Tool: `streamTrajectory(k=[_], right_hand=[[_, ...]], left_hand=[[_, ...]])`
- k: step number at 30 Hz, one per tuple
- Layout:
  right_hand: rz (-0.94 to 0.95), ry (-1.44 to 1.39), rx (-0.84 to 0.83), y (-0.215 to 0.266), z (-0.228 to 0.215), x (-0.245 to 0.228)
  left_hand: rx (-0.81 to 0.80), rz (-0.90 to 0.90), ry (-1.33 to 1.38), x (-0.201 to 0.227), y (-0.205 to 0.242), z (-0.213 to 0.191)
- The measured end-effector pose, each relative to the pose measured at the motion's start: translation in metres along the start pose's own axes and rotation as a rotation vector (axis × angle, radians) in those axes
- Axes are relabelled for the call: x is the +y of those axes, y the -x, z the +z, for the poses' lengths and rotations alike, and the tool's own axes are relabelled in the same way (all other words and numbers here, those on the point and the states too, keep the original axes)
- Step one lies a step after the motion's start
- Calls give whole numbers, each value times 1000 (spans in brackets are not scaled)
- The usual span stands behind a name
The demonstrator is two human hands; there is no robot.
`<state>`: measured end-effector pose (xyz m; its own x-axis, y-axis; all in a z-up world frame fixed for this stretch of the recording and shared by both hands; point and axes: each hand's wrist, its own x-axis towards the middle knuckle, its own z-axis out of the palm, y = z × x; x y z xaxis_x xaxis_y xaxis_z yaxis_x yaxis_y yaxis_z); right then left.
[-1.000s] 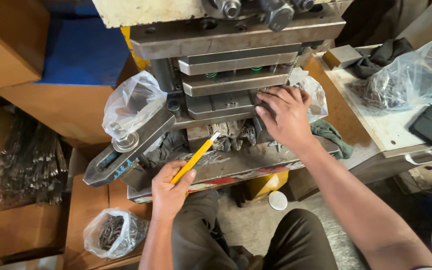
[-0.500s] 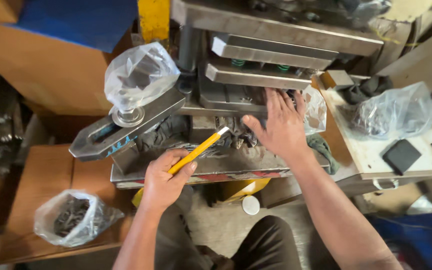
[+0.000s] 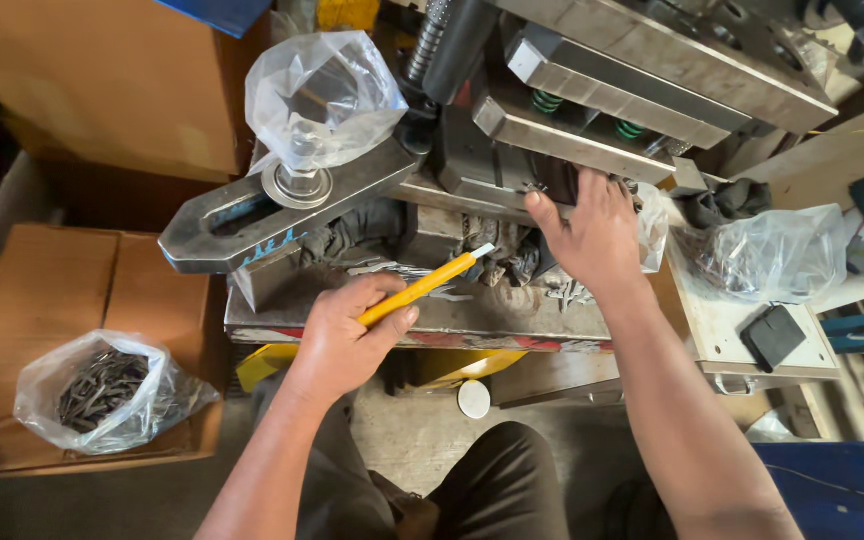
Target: The person operates a manual press machine, repeatedly placing small metal pieces into the die and using a yellow tool to assist with positioning. The person then pulls the lever to activate the press and collects the processed pieces.
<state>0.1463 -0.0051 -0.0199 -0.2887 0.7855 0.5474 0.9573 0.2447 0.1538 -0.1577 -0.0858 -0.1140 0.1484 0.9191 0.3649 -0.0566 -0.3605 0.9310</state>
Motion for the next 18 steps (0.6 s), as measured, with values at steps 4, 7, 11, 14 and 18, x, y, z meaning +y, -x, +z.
streamTrajectory(k=[4,7,11,14,18], right_hand=[[61,-14,-5,1,-2,-6],[182,13,-176,-9,-1,-12],[40,-63,-51,-24,0,-15],[30,-120,-73,-27,0,-13],[8,-129,-75,-29,-1,-10]], left_hand=[[-8,-39,-39,1,-1,-1],[-7,-39,-42,1,0,-1],[-2,-25,-66,3,-1,-1],[-5,-46,-46,1,0,-1],[-4,-4,-46,1,-1,-1]])
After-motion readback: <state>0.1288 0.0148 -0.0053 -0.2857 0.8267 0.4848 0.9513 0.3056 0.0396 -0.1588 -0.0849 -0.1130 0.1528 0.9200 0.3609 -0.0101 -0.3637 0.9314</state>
